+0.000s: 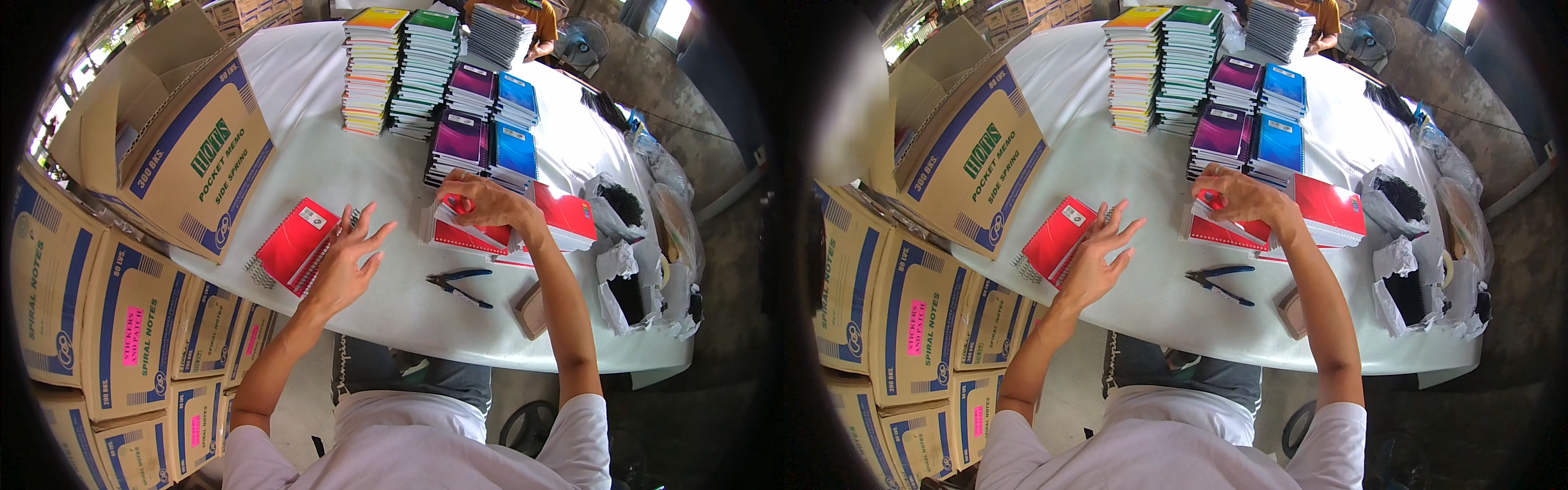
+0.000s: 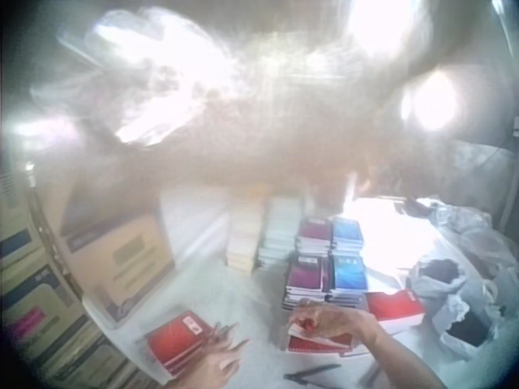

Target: The person assembles notebooks by hand. The person takes a stack of paper, threads a wire spiral through the side perforations, and trims the wire using shears.

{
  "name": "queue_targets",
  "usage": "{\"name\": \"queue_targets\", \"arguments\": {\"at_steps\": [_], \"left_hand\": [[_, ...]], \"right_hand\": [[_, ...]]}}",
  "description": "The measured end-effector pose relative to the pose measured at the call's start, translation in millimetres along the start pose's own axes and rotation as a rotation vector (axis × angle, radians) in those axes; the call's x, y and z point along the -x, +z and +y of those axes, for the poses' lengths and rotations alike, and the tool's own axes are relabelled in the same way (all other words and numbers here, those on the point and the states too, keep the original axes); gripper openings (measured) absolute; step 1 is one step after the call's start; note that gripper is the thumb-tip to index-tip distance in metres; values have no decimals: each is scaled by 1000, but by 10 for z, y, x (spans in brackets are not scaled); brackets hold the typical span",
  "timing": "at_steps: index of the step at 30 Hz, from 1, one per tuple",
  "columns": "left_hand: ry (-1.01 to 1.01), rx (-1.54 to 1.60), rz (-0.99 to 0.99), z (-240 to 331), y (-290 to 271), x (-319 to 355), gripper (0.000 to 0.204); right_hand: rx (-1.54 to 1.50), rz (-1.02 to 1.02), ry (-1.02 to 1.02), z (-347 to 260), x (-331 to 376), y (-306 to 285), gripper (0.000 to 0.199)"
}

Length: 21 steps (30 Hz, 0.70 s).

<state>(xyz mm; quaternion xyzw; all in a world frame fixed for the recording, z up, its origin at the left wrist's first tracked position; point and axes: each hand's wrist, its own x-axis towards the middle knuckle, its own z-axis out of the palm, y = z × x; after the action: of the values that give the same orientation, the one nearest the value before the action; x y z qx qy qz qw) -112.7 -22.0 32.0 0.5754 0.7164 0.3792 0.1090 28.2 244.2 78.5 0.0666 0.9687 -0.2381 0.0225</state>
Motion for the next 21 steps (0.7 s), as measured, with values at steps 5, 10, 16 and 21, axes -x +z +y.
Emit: {"name": "queue_targets", "arguments": {"at_steps": [5, 10, 16, 21], "left_hand": [[-66, 437, -61, -39, 227, -91, 60], [-235, 830, -89, -61, 431, -434, 64], [-241, 836, -46, -120, 608, -536, 67], [-296, 812, -51, -91, 636, -503, 67]], "right_hand": [[68, 82, 57, -34, 29, 37, 44], [166, 259, 3, -53, 150, 281, 39], [499, 461, -100, 8, 251, 770, 35], [414, 619, -300, 29, 363, 796, 26]]}}
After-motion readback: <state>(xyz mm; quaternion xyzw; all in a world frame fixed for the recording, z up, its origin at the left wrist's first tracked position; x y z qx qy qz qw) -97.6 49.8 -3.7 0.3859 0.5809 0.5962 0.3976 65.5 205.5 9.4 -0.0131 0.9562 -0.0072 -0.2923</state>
